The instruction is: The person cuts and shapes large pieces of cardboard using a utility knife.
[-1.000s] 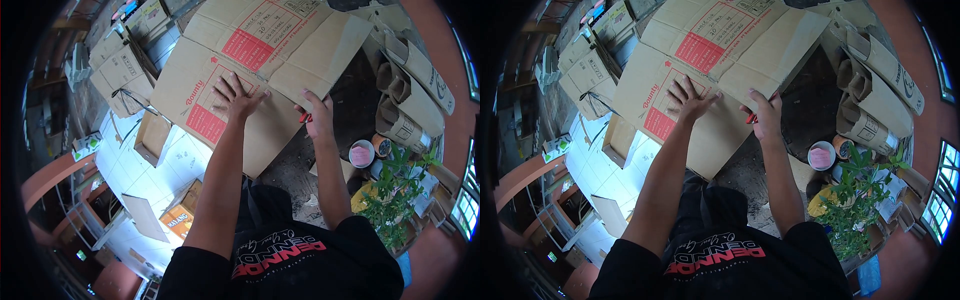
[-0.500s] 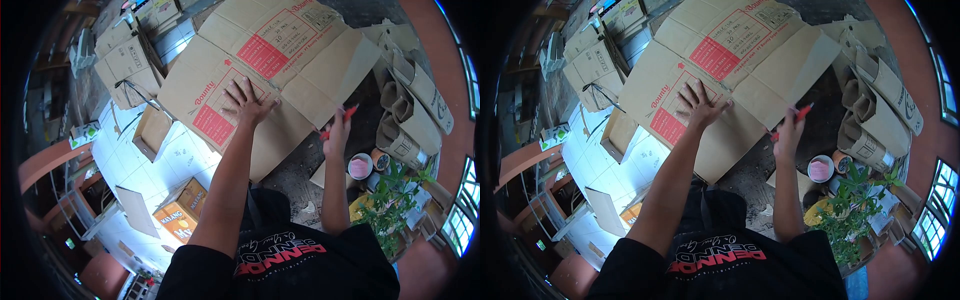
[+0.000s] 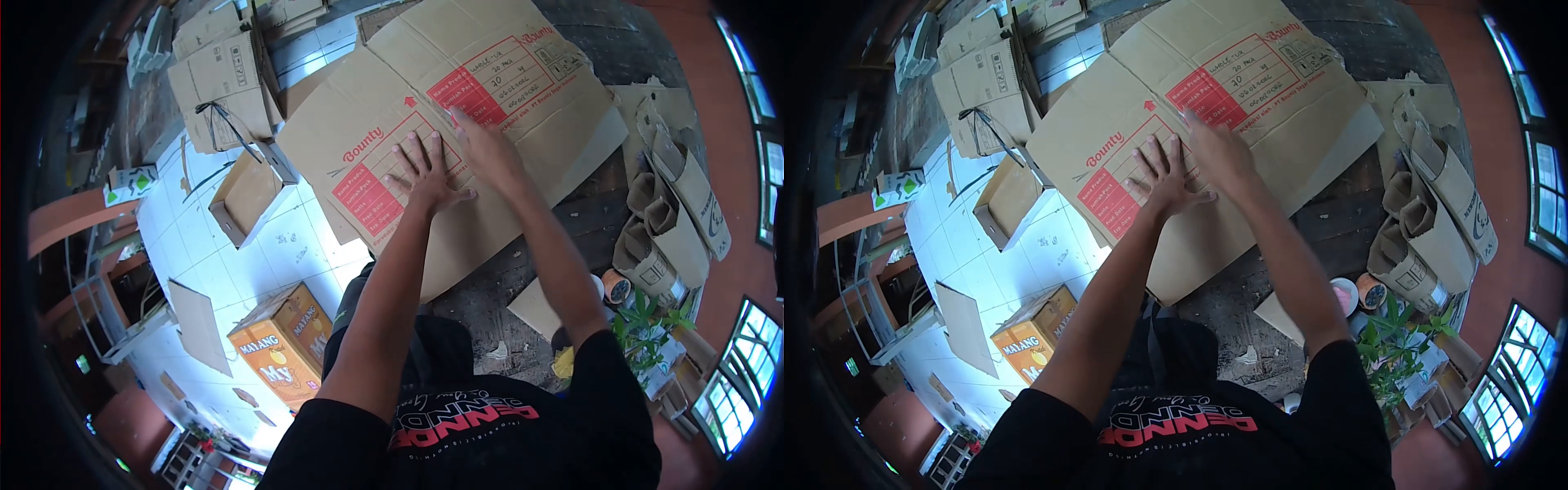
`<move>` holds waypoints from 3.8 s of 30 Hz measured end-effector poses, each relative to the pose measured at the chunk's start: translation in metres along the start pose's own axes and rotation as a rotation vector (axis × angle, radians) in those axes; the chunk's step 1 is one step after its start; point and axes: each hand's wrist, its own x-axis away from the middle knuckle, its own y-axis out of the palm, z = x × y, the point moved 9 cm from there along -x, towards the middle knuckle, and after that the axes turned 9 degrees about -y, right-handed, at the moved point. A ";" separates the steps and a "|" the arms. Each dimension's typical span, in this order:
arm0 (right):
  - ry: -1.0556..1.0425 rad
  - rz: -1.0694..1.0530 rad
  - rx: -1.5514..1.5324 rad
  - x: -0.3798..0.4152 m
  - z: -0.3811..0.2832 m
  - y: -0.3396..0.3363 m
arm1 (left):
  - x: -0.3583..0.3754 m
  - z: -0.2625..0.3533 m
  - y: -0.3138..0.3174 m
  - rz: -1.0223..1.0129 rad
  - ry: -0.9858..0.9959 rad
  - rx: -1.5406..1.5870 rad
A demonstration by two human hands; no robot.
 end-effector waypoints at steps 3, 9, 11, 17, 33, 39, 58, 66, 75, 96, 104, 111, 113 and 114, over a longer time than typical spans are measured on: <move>-0.053 -0.093 0.195 -0.052 -0.011 -0.010 | -0.003 -0.001 0.003 0.019 0.040 0.032; -0.180 -0.151 0.310 -0.092 -0.014 0.005 | 0.002 -0.001 -0.002 0.054 0.057 0.061; -0.158 -0.195 0.285 -0.089 -0.012 0.009 | 0.003 -0.003 0.000 0.063 0.055 0.075; -0.154 -0.258 0.325 -0.092 -0.010 0.011 | 0.008 -0.003 -0.006 0.105 0.032 0.112; 0.135 -0.404 0.281 0.088 0.034 -0.002 | 0.004 -0.008 -0.014 0.162 -0.020 0.234; 0.090 -0.277 0.087 0.085 0.039 -0.031 | 0.013 -0.007 -0.022 0.141 -0.038 0.231; -0.440 0.160 0.405 -0.284 -0.030 0.009 | -0.070 -0.038 -0.098 0.274 -0.068 0.193; -0.601 0.124 0.270 -0.266 -0.065 -0.061 | -0.072 -0.039 -0.095 0.243 -0.085 0.179; -0.640 -0.126 0.356 -0.230 -0.072 -0.083 | -0.070 -0.036 -0.099 0.201 -0.141 0.168; -0.729 0.062 0.160 -0.169 -0.057 -0.123 | -0.092 -0.018 -0.099 0.358 -0.483 0.677; -0.750 0.057 0.112 -0.146 -0.047 -0.138 | -0.097 -0.020 -0.094 0.395 -0.454 0.685; -0.593 -0.012 0.028 -0.132 -0.039 -0.163 | -0.088 -0.016 -0.097 0.433 -0.395 0.699; -0.624 0.044 0.003 -0.118 -0.047 -0.176 | -0.086 -0.014 -0.101 0.417 -0.380 0.710; -0.677 0.092 0.008 -0.110 -0.055 -0.184 | -0.090 -0.014 -0.099 0.412 -0.372 0.710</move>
